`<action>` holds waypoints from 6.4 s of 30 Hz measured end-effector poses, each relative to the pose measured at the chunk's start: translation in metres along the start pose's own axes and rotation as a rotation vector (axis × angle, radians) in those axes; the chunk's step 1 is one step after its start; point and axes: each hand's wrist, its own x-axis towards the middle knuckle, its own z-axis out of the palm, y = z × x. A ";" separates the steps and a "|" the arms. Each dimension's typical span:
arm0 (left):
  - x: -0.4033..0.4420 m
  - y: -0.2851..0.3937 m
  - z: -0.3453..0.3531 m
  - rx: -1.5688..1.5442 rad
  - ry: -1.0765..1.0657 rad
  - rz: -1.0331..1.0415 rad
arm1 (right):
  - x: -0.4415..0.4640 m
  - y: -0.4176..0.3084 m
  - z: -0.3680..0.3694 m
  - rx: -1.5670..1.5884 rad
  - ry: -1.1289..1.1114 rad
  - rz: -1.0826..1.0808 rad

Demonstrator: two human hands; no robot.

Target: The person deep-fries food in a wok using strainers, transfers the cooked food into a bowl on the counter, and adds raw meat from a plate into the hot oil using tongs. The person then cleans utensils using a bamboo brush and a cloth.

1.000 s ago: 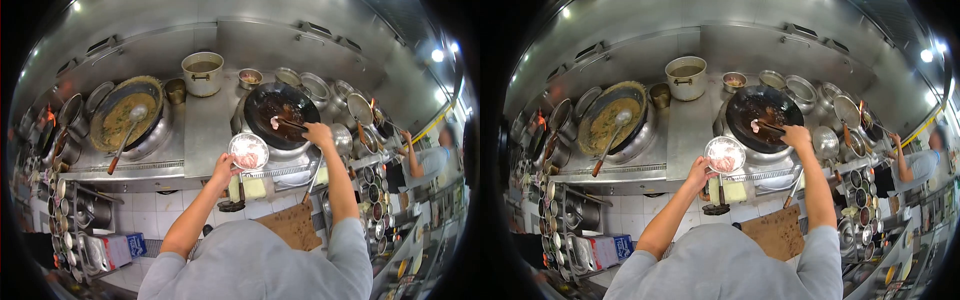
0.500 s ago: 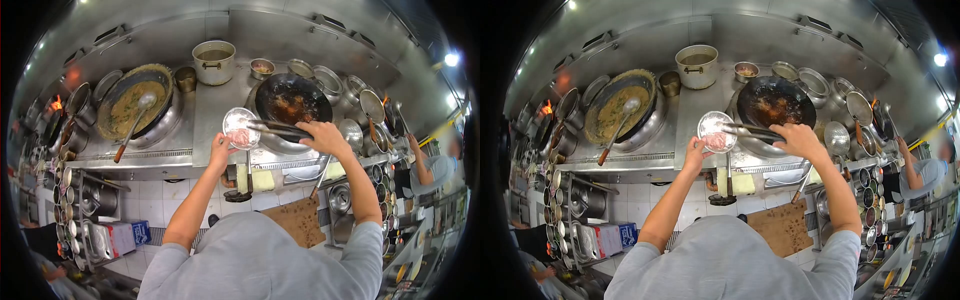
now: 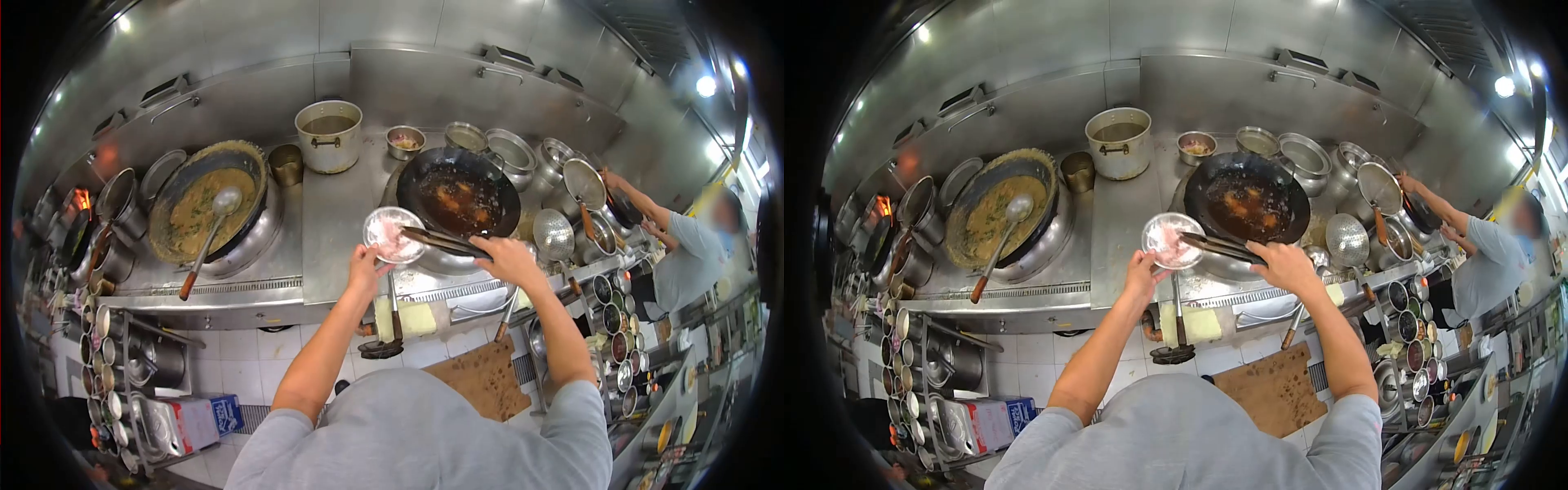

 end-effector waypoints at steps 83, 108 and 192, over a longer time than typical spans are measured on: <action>0.010 0.033 0.021 0.181 -0.123 0.142 | 0.035 0.039 -0.010 0.029 0.016 -0.124; -0.005 0.013 -0.071 0.134 -0.218 -0.268 | -0.032 -0.069 0.102 0.922 0.071 1.054; -0.466 -0.306 -0.009 0.999 0.962 -0.755 | -0.175 0.332 0.563 2.114 -0.140 1.381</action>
